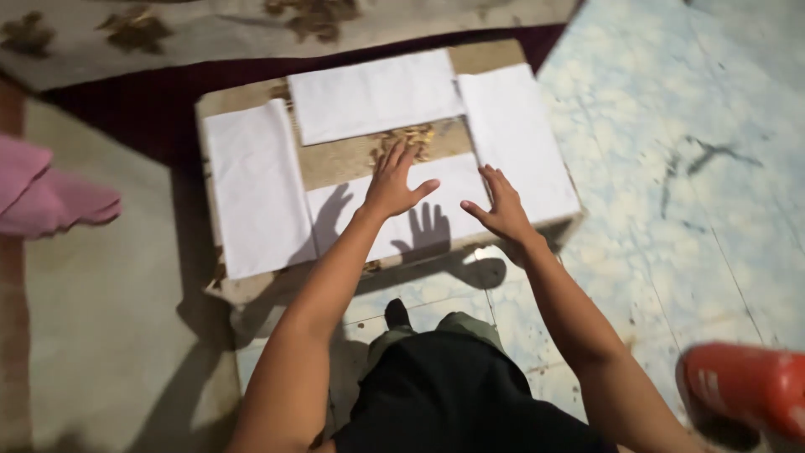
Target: The person sets a dining table by folding white napkins and placing them on a floral tablecloth. They then retrieve floral-patterned plates from a kitchen counter and place one on each napkin. The person makes separate trips between the kitchen and the table for each item type.
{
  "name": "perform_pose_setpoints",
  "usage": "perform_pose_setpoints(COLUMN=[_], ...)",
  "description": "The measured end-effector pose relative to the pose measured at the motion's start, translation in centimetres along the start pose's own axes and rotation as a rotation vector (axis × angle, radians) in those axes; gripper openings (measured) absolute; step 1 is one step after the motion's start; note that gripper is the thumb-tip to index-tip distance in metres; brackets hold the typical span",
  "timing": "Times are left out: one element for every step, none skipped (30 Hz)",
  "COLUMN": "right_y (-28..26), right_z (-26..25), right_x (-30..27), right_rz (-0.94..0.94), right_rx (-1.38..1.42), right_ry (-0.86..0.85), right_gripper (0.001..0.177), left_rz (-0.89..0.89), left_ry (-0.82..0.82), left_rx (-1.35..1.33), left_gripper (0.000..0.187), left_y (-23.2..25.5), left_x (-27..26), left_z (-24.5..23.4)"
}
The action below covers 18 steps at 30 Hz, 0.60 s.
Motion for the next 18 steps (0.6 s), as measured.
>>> perform_pose_setpoints(right_y=[0.0,0.1,1.4,2.6,3.8,4.8,5.9,6.9,8.1,9.5,10.8,12.2,13.5,14.6,14.9,15.2,15.2,16.3], right_z=[-1.2,-2.9,-4.0,-5.1,-6.3,-7.7,-9.2,-10.9,-12.5,-13.8,-14.9,-16.3,-17.5,-18.4,-19.3,-20.6,-21.8,-22.5], right_x=[-0.9,-1.5,-2.4,-3.6,-4.9,-6.4,-7.9,-9.4,-11.1,-13.5,-15.9,-18.2,-20.6,-23.2,-25.8,-28.4,-31.0,-33.6], right_rz=[-0.005,-0.013,0.007,0.016,0.024,0.058,0.081,0.104,0.137,0.207,0.276,0.323,0.358,0.398,0.449,0.49,0.531,0.572], right_rx=[0.026,0.046,0.038,0.032,0.025,0.019,0.008,-0.007,-0.016,-0.021,-0.025,-0.032,-0.053,-0.07,-0.073,-0.072,-0.071,-0.082], right_ry=[0.025,0.057,0.08,0.108,0.135,0.168,0.197,0.234,0.276,0.297,0.319,0.355,0.387,0.419,0.455,0.498,0.542,0.584], right_gripper=[0.09,0.091,0.091,0.092,0.094,0.094,0.093,0.092,0.092,0.091,0.091,0.091,0.091,0.091,0.091,0.09,0.089,0.089], left_rz=[0.032,0.069,0.097,0.139,0.18,0.219,0.247,0.285,0.334,0.382,0.43,0.476,0.546,0.615,0.661,0.691,0.721,0.771], left_ry=[-0.029,-0.053,-0.066,-0.106,-0.147,-0.173,-0.231,-0.287,-0.31,-0.342,-0.374,-0.41,-0.416,-0.427,-0.469,-0.498,-0.527,-0.557], left_rx=[-0.029,-0.059,-0.066,-0.076,-0.086,-0.092,-0.08,-0.064,-0.067,-0.082,-0.098,-0.106,-0.132,-0.157,-0.165,-0.18,-0.194,-0.203], left_gripper=[0.097,0.098,0.098,0.097,0.096,0.096,0.097,0.097,0.097,0.099,0.101,0.101,0.097,0.093,0.093,0.092,0.091,0.091], left_y=[1.5,3.3,5.0,6.9,8.9,10.8,12.6,14.8,17.0,19.3,21.6,24.2,26.9,29.5,31.9,34.5,37.2,39.9], left_x=[0.7,1.8,2.5,3.0,3.4,3.8,4.1,4.8,5.2,5.1,4.8,4.7,4.5,3.9,3.2,2.7,2.1,1.2], left_z=[1.0,2.0,3.1,4.5,6.0,7.7,9.6,11.5,13.0,14.7,16.4,18.1,19.5,21.0,22.3,23.5,24.6,25.4])
Point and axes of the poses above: each hand's wrist, its own x-axis towards the middle knuckle, its own z-axis out of the palm, y = z × x, the point moved 8 cm from there along x, towards the middle knuckle, and after that the axes turned 1 degree about -z, right-handed, at the moved point
